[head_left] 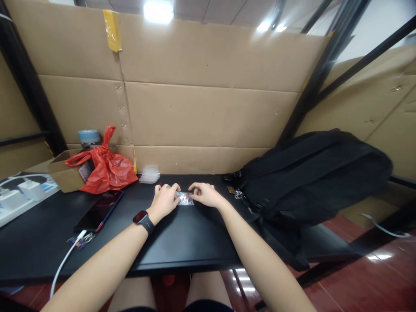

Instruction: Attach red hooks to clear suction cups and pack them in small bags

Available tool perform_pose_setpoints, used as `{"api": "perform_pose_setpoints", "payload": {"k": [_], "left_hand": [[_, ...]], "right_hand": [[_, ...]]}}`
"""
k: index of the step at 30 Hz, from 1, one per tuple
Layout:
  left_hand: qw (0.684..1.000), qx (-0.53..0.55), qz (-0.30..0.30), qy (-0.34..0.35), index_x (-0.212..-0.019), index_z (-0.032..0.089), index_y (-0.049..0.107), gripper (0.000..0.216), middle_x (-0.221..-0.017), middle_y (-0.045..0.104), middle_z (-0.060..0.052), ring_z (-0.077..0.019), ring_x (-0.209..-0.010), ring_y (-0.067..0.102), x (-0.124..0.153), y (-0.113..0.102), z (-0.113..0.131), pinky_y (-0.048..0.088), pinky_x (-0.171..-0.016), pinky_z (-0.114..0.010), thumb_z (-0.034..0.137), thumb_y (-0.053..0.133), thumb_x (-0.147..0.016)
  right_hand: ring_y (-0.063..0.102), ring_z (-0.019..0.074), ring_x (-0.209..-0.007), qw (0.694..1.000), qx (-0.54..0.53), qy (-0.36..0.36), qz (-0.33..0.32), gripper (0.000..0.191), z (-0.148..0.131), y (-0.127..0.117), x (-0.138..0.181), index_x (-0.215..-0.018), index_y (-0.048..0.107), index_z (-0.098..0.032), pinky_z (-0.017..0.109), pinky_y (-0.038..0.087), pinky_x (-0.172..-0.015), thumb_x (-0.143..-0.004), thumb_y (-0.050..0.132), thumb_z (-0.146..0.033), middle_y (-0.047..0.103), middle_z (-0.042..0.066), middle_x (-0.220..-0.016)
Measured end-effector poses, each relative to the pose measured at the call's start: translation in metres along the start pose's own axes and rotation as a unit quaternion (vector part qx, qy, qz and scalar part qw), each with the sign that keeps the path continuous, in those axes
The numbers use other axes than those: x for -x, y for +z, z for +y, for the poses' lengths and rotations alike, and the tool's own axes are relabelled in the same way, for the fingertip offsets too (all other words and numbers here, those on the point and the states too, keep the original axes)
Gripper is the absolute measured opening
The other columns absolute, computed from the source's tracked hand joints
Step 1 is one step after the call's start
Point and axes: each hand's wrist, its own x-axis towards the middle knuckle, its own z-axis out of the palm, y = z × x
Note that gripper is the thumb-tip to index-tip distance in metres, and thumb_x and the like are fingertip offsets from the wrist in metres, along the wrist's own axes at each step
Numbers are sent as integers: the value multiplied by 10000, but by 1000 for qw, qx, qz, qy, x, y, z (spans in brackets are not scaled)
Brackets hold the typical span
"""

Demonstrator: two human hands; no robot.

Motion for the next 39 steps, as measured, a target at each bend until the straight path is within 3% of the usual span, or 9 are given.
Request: {"api": "perform_pose_setpoints", "payload": {"k": [4, 8, 20, 25, 28, 31, 34, 36, 39], "left_hand": [[999, -20, 25, 12, -1014, 246, 576, 204, -929, 704, -18, -236, -1007, 557, 1, -5, 1, 264, -848, -375, 186, 609, -821], [1000, -10, 1, 16, -1018, 250, 601, 218, -876, 720, -9, -227, -1008, 575, 1, -8, 0, 259, -864, -391, 139, 566, -833], [997, -20, -18, 68, -1065, 252, 603, 287, -1007, 727, -35, -222, -1027, 606, 0, -8, 3, 301, -862, -394, 104, 455, -869], [986, -91, 106, -91, -1069, 222, 620, 260, -964, 713, -95, -276, -1013, 605, -3, -38, -13, 350, -880, -413, 151, 462, -875], [964, -129, 142, -184, -1080, 188, 633, 266, -978, 702, -144, -324, -1015, 611, -1, -56, -36, 391, -897, -440, 187, 464, -875], [972, -123, 91, -180, -1059, 190, 667, 290, -1034, 711, -130, -301, -986, 640, 0, -58, -61, 450, -882, -398, 159, 468, -852], [992, -90, 30, -88, -1105, 214, 689, 373, -1126, 703, -100, -255, -1034, 646, -2, -45, -79, 472, -904, -337, 96, 455, -840], [997, -74, -3, -29, -1181, 236, 674, 480, -1194, 685, -83, -236, -1082, 636, -4, -35, -84, 471, -928, -315, 32, 448, -810], [997, -72, -31, -7, -1240, 268, 653, 597, -1221, 674, -74, -233, -1112, 628, -4, -27, -85, 476, -937, -315, -21, 455, -757]], "right_hand": [[667, 152, -759, 999, -23, -24, -24, 215, -1, -4, 2, -948, 690, -233, 276, 378, -750, -736, 724, -234, 756, -24, -798], [678, 161, -770, 998, -37, -31, -45, 201, 0, -3, 2, -927, 699, -230, 275, 399, -758, -729, 732, -233, 760, -16, -789], [615, 128, -664, 997, -40, -62, -30, 168, 0, -1, 2, -943, 726, -214, 236, 405, -689, -782, 691, -182, 705, -22, -711], [580, 136, -710, 990, -16, -136, -38, 165, -6, -6, 5, -945, 775, -215, 236, 415, -685, -798, 702, -231, 686, 28, -838], [621, 170, -819, 991, 28, -113, -62, 180, -10, -5, 5, -976, 777, -258, 270, 417, -768, -824, 683, -270, 698, 39, -919], [619, 226, -976, 993, 88, -58, -50, 221, -13, -1, 1, -1048, 751, -310, 346, 385, -866, -875, 613, -306, 695, 47, -1053], [565, 282, -1102, 985, 164, -25, -42, 294, -15, 7, -9, -1143, 705, -328, 424, 344, -916, -915, 526, -280, 648, 74, -1198], [532, 302, -1140, 977, 205, -18, -50, 363, -17, 15, -21, -1230, 656, -330, 451, 334, -928, -922, 484, -245, 611, 96, -1266], [493, 311, -1177, 969, 236, -18, -63, 471, -23, 28, -43, -1341, 567, -343, 470, 337, -943, -915, 437, -190, 555, 105, -1350]]}}
